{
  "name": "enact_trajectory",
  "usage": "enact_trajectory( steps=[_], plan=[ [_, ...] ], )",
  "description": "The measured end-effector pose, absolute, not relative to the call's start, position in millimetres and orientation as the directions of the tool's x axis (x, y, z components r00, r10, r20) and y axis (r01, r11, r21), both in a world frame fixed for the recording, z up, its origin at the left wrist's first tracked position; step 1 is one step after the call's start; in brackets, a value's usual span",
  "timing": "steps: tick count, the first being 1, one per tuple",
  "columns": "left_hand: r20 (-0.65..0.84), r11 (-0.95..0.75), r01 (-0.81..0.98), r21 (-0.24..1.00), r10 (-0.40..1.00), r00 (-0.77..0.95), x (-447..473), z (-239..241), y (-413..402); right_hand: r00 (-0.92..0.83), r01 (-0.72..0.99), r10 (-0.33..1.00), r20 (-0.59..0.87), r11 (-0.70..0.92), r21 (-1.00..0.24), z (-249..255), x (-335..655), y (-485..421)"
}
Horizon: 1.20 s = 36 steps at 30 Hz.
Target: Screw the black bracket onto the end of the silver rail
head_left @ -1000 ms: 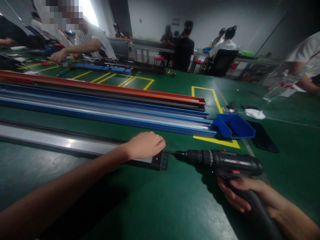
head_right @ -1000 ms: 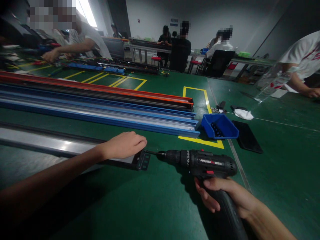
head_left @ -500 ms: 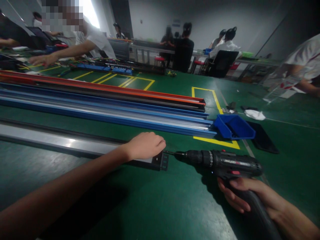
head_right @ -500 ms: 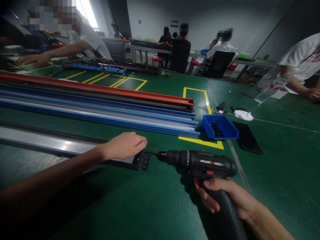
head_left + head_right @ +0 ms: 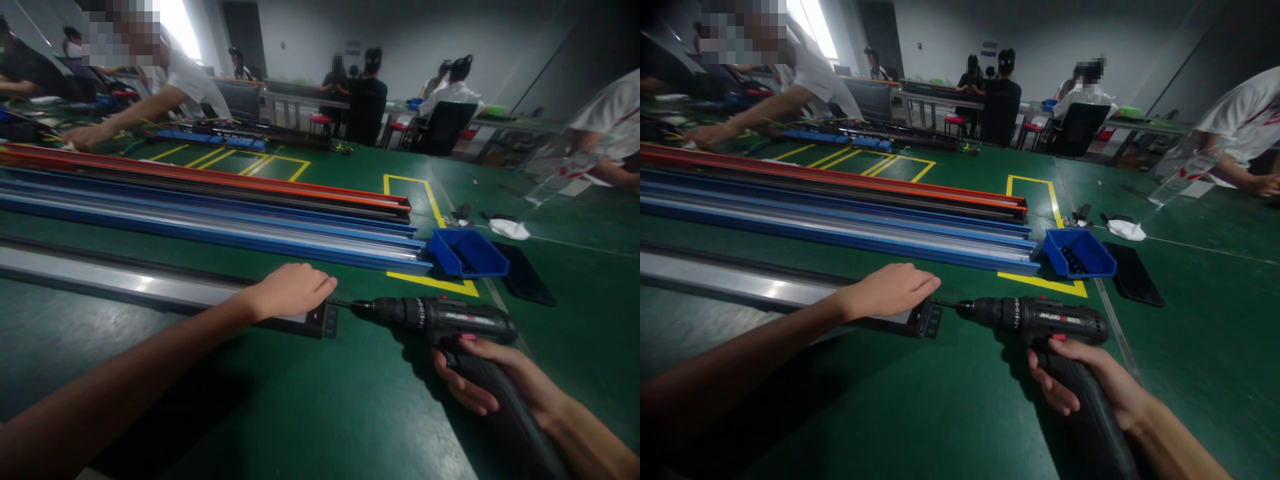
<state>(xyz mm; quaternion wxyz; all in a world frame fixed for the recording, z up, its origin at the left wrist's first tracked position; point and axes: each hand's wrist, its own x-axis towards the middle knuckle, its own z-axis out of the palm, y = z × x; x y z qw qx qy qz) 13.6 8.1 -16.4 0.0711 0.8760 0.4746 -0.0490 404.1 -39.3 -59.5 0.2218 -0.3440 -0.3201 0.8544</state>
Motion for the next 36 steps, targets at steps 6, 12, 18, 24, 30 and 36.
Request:
enact_trajectory(
  steps=[6, 12, 18, 24, 30, 36],
  plan=[
    [-0.159, -0.542, 0.84, 0.041, 0.826, 0.541, 15, -15, 8, -0.67, -0.162, 0.598, -0.44, -0.696, -0.7, -61, 405, -38],
    [-0.162, -0.534, 0.845, 0.044, 0.83, 0.533, 15, -14, 7, -0.665, -0.152, 0.592, -0.455, -0.704, -0.694, -56, 402, -38],
    [-0.16, -0.531, 0.845, 0.072, 0.83, 0.535, 15, -14, 7, -0.659, -0.149, 0.598, -0.455, -0.698, -0.701, -51, 399, -39],
    [-0.146, -0.525, 0.85, 0.053, 0.838, 0.527, 15, -17, 6, -0.661, -0.139, 0.596, -0.457, -0.695, -0.706, -45, 397, -39],
    [-0.134, -0.523, 0.85, 0.062, 0.839, 0.527, 13, -21, 6, -0.668, -0.166, 0.582, -0.463, -0.723, -0.67, -45, 397, -38],
    [-0.123, -0.534, 0.844, 0.05, 0.835, 0.536, 13, -21, 7, -0.651, -0.17, 0.569, -0.502, -0.754, -0.634, -45, 399, -37]
  ],
)
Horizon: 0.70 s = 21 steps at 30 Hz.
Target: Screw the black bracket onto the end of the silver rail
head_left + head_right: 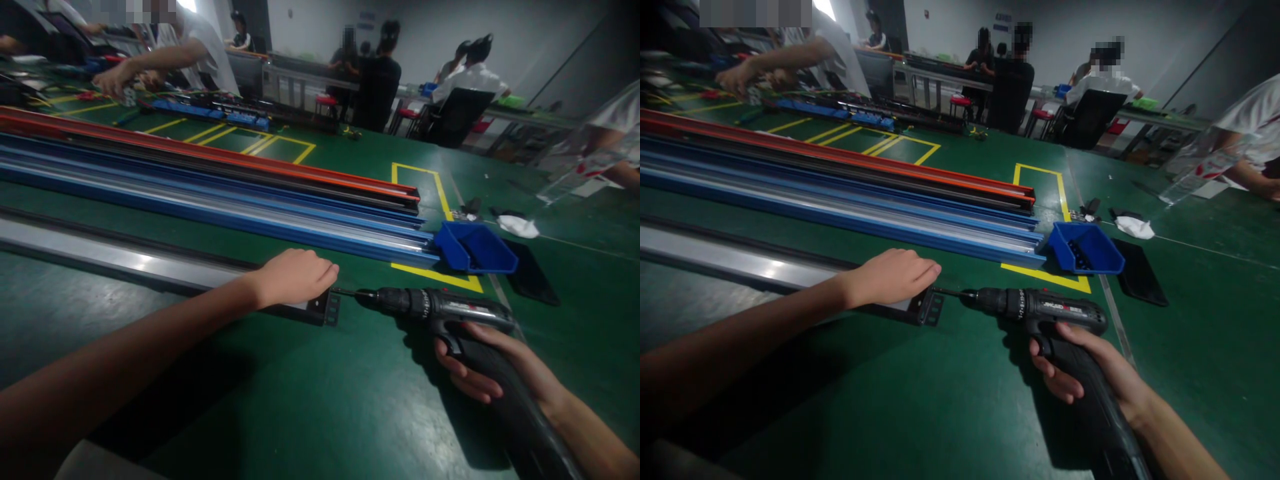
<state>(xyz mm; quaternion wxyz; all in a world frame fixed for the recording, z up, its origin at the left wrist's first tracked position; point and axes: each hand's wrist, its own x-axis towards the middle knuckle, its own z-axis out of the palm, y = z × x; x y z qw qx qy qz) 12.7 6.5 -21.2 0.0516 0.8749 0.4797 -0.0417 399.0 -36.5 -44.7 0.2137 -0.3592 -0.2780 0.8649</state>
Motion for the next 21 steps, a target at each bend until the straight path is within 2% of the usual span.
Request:
enact_trajectory(
  steps=[9, 15, 21],
  plan=[
    [-0.154, -0.51, 0.857, 0.071, 0.843, 0.515, 14.7, -18.4, 7.0, -0.659, -0.19, 0.559, -0.503, -0.771, -0.608, -44.8, 398.5, -36.8],
    [-0.166, -0.514, 0.857, 0.043, 0.842, 0.514, 14.6, -17.9, 7.0, -0.659, -0.2, 0.545, -0.519, -0.791, -0.578, -46.0, 399.4, -36.7],
    [-0.156, -0.502, 0.862, 0.076, 0.848, 0.507, 14.2, -18.9, 6.8, -0.673, -0.208, 0.546, -0.499, -0.787, -0.58, -47.3, 399.8, -36.7]
  ],
)
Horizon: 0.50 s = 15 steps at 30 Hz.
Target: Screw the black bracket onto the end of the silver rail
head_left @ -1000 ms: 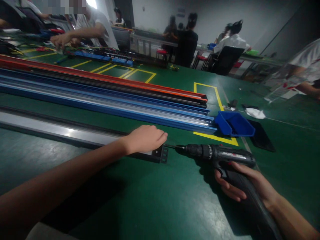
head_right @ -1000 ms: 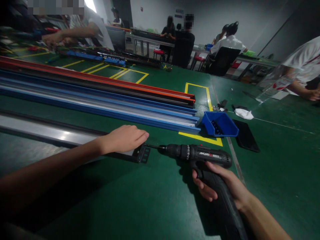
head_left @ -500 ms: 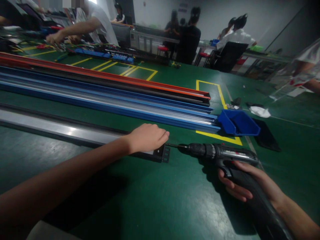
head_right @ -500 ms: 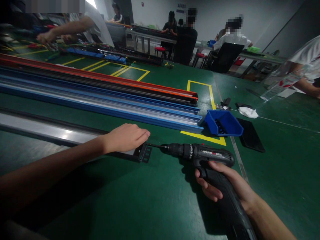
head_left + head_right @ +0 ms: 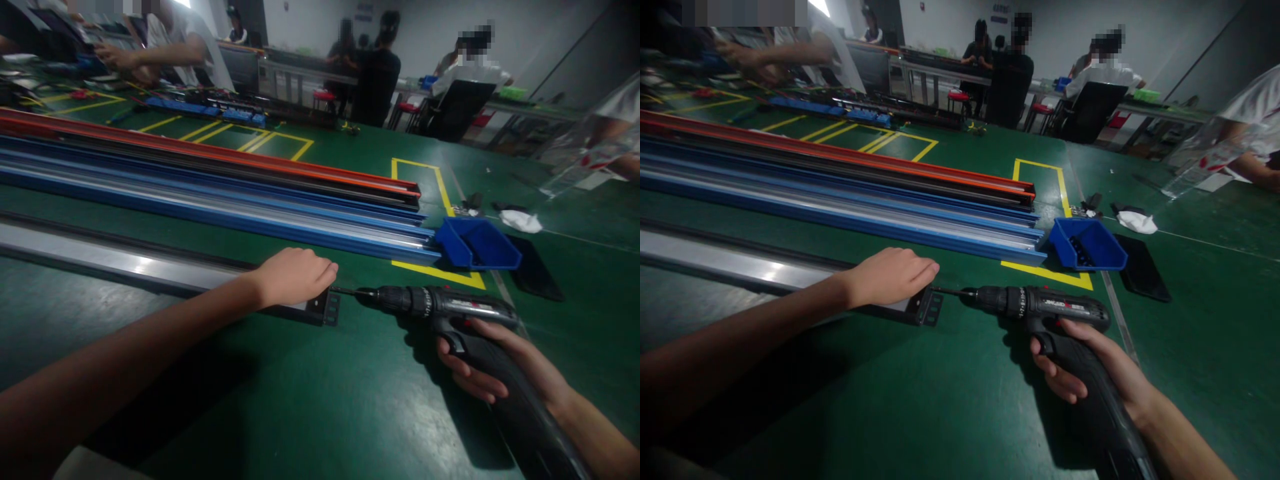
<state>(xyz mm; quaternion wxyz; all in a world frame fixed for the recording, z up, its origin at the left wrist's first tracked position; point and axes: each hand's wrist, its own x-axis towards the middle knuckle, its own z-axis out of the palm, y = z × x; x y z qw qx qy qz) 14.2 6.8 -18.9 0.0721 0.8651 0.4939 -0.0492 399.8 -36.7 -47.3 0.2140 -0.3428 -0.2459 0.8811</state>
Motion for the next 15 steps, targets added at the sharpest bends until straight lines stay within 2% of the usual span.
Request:
enact_trajectory(
  steps=[15],
  plan=[
    [-0.215, -0.45, 0.891, 0.061, 0.866, 0.451, 17.8, -13.9, 6.9, -0.695, -0.184, 0.532, -0.483, -0.782, -0.596, -46.5, 401.3, -35.5]
  ],
)
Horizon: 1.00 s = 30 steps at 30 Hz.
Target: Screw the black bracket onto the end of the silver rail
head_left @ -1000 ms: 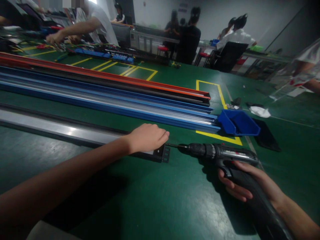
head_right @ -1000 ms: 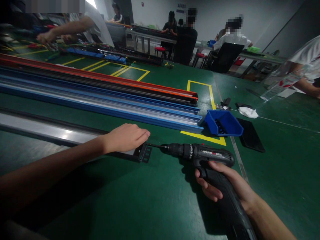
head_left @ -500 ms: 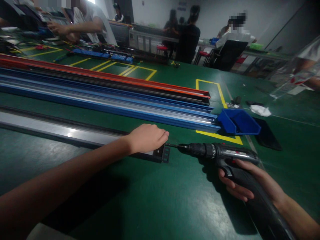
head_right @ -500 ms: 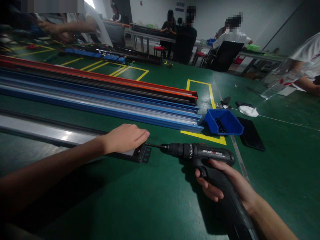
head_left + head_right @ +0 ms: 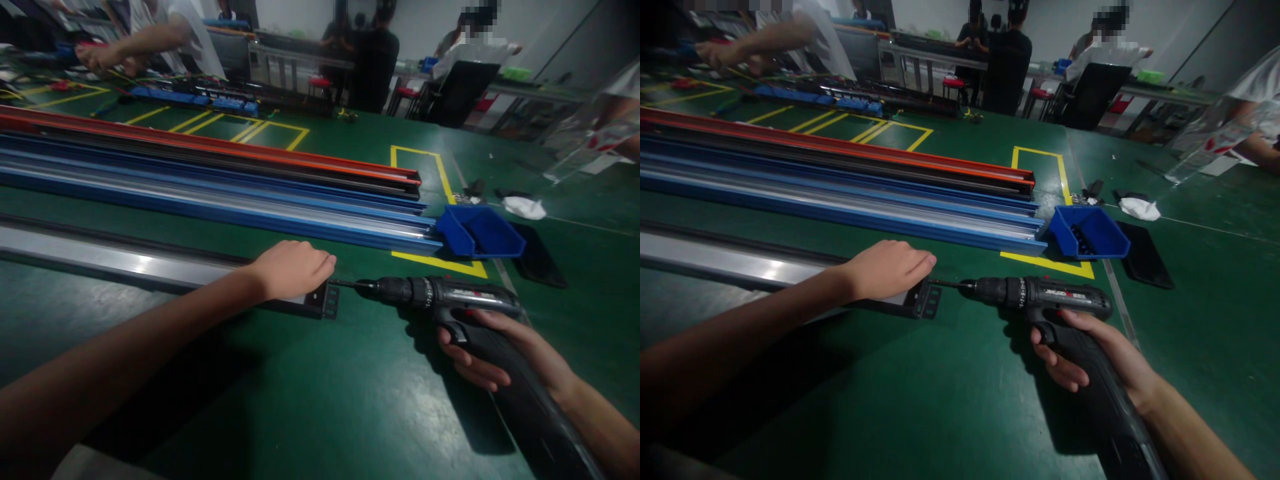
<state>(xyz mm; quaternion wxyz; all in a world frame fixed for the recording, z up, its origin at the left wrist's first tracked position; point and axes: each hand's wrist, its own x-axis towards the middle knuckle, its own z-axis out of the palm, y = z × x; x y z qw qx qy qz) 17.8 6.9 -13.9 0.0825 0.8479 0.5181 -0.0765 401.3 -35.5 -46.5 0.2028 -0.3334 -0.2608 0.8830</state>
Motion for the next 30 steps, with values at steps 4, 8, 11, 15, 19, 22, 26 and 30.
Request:
enact_trajectory(
  steps=[4, 8, 11, 15, 19, 22, 26, 30],
  plan=[
    [-0.224, -0.46, 0.886, 0.059, 0.858, 0.461, 17.0, -14.0, 7.4, -0.68, -0.178, 0.54, -0.497, -0.779, -0.602, -46.7, 402.2, -36.0],
    [-0.221, -0.458, 0.887, 0.053, 0.861, 0.458, 16.3, -15.0, 7.8, -0.657, -0.186, 0.547, -0.519, -0.785, -0.591, -45.5, 402.3, -36.9],
    [-0.209, -0.462, 0.885, 0.049, 0.862, 0.462, 16.4, -16.6, 8.0, -0.649, -0.195, 0.549, -0.527, -0.789, -0.582, -47.8, 405.3, -36.4],
    [-0.198, -0.467, 0.884, 0.033, 0.864, 0.463, 16.9, -17.3, 8.1, -0.662, -0.189, 0.539, -0.52, -0.793, -0.58, -51.9, 409.9, -35.1],
    [-0.193, -0.472, 0.881, 0.023, 0.863, 0.467, 16.8, -17.0, 7.8, -0.655, -0.191, 0.549, -0.519, -0.785, -0.589, -51.0, 409.3, -34.8],
    [-0.191, -0.473, 0.881, 0.026, 0.863, 0.469, 16.2, -17.5, 7.8, -0.657, -0.188, 0.547, -0.519, -0.785, -0.59, -49.2, 407.0, -34.5],
    [-0.193, -0.467, 0.884, 0.039, 0.864, 0.465, 15.7, -17.7, 8.1, -0.658, -0.195, 0.556, -0.509, -0.778, -0.598, -48.4, 405.2, -34.8],
    [-0.202, -0.468, 0.883, 0.033, 0.863, 0.464, 16.6, -16.7, 8.6, -0.652, -0.185, 0.553, -0.518, -0.779, -0.599, -47.8, 404.9, -35.7]
  ],
)
